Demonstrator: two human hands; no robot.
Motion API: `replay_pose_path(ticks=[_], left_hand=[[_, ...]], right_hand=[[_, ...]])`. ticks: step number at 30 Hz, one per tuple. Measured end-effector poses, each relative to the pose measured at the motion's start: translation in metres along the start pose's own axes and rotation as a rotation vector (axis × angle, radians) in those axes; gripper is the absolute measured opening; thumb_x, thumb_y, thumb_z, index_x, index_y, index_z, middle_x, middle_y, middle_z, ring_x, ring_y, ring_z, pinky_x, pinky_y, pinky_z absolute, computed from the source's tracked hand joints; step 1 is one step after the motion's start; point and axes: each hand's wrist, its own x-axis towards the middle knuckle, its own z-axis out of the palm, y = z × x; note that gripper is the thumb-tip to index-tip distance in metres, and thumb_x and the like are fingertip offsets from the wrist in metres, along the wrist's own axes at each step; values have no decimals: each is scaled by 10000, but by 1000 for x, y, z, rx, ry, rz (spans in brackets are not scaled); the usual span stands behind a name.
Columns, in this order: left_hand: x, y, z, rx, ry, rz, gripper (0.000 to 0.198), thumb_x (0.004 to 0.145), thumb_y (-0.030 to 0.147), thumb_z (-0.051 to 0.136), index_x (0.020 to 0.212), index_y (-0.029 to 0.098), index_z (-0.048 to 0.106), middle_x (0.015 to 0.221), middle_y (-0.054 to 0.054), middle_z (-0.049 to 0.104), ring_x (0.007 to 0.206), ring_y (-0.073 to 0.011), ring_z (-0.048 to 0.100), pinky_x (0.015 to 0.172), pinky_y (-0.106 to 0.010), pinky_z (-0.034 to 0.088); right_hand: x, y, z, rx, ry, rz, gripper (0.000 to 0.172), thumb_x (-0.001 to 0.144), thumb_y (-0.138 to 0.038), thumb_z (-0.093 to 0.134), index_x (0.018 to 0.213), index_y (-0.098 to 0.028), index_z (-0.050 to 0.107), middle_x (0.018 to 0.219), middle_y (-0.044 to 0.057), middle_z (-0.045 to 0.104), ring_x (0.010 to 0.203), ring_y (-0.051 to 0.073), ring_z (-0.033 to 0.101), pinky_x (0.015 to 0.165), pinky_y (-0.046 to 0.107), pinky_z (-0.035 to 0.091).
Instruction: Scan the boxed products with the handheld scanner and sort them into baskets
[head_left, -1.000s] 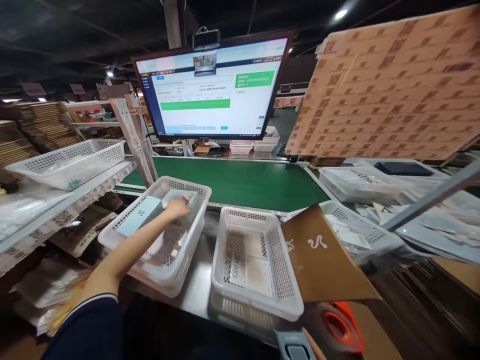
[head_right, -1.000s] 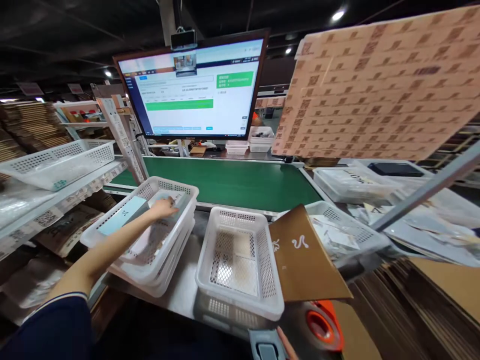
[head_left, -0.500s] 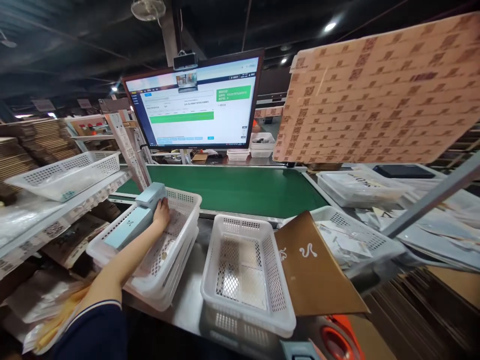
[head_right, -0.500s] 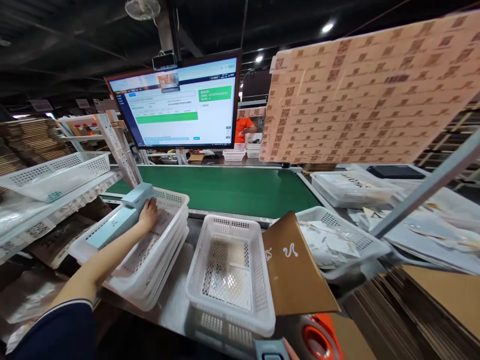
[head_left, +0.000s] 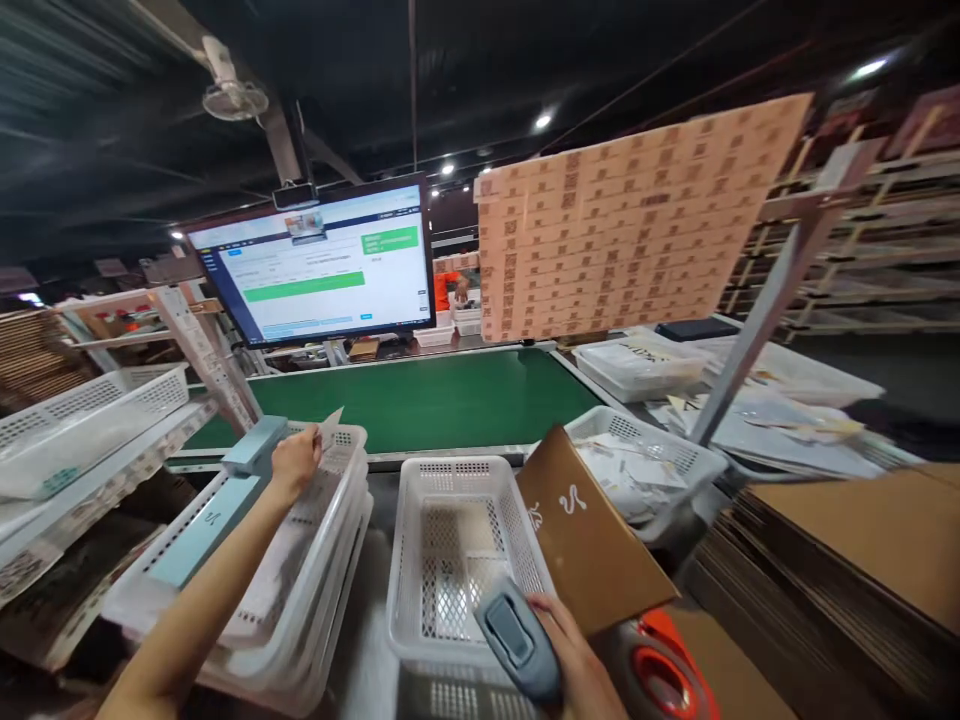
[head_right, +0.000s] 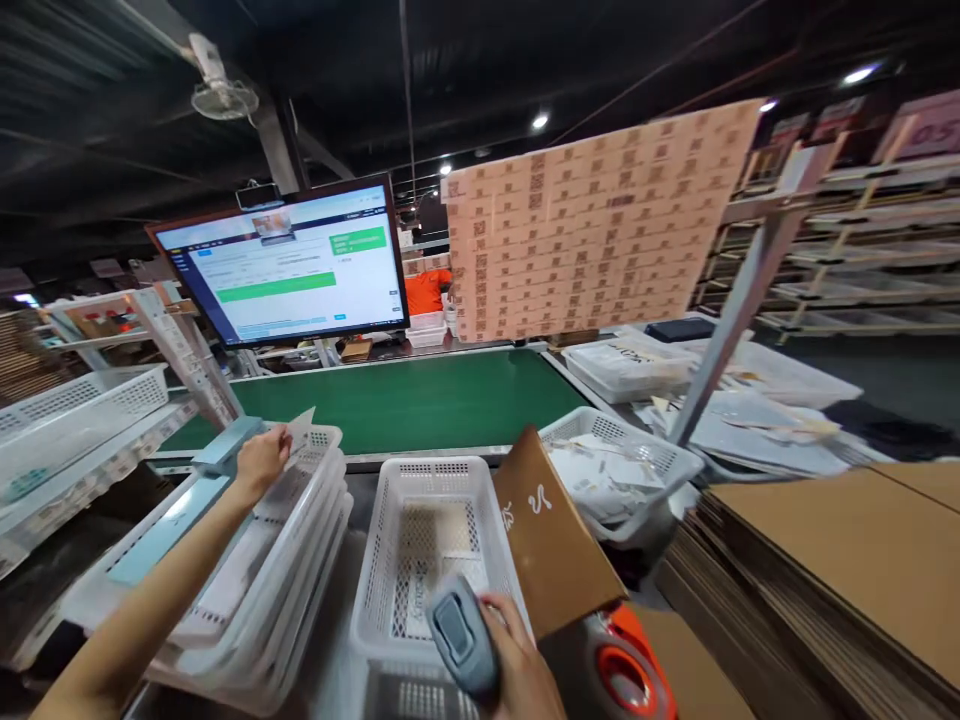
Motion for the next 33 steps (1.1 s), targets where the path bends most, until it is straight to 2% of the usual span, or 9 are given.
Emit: replay_pose_path(ticks=[3, 7, 12, 15, 19, 23, 27, 30, 33], left_hand=[[-2, 42, -8, -198, -48, 103, 259, 1019, 293, 498, 1149, 202, 702, 985, -87, 800, 934, -271, 754, 818, -354, 555], [-11, 106, 23, -527, -278, 191, 300, 922, 152, 548, 1170, 184, 715, 1002, -71, 813, 923, -223, 764, 751, -271, 574], [-38, 159, 89, -497, -506, 177, 334, 913, 121, 545, 1205, 131, 707, 1012, -89, 823, 787, -196, 777, 669, -250, 586], [-49, 168, 99, -393, -526, 204, 387, 898, 163, 637, 1277, 98, 681, 1057, -154, 819, 918, -278, 792, 818, -345, 622], [-22, 131, 62, -261, -320, 278, 578, 934, 211, 669, 1492, 125, 543, 1547, -233, 596, 1439, -375, 558, 1221, -488, 420], [28, 31, 8, -20, 16, 28, 492, 1004, 229, 588, 1448, 27, 518, 1670, -306, 399, 1571, -472, 307, 1261, -717, 191], [45, -64, -26, -4, 27, -318, 709, 914, 660, 663, 1166, -2, 640, 1283, -286, 692, 1319, -504, 565, 1049, -702, 449], [35, -84, -44, -45, 37, -335, 578, 831, 593, 766, 1148, 116, 685, 1234, -243, 732, 1232, -473, 650, 976, -585, 533], [14, -58, -60, -148, 193, -275, 641, 850, 500, 775, 1330, 99, 637, 1311, -220, 695, 1263, -417, 640, 1056, -540, 520]], right_hand=[[51, -63, -6, -225, -144, -66, 513, 790, -156, 548, 1292, -174, 651, 1334, 170, 577, 1081, 305, 675, 889, 402, 552], [100, -104, -1, -457, -236, 30, 460, 866, -121, 604, 1320, -178, 641, 1238, 120, 639, 1090, 323, 673, 847, 370, 489], [102, -67, 7, -506, -259, 167, 326, 907, -216, 697, 1226, -155, 671, 1256, 118, 659, 1124, 321, 669, 841, 345, 463], [81, -32, 4, -458, -253, 196, 292, 907, -215, 687, 1194, -163, 684, 1195, 115, 673, 1092, 313, 679, 829, 341, 463], [55, 4, -3, -445, -319, 239, 245, 944, -205, 637, 1178, -151, 689, 1184, 136, 662, 1108, 327, 687, 882, 382, 489], [47, 19, -3, -414, -372, 230, 239, 915, -129, 615, 1146, -142, 675, 1159, 127, 648, 1093, 306, 688, 914, 397, 501], [60, 2, -2, -255, -343, 103, 206, 882, -138, 622, 1087, -152, 646, 1112, 106, 619, 1055, 305, 675, 871, 399, 501], [81, -35, -4, -144, -334, -36, 231, 862, -129, 602, 1089, -166, 628, 1107, 91, 588, 988, 270, 646, 829, 381, 483], [106, -86, -3, -88, -329, -180, 228, 833, -109, 597, 1051, -169, 625, 1118, 87, 571, 919, 233, 617, 781, 348, 461]])
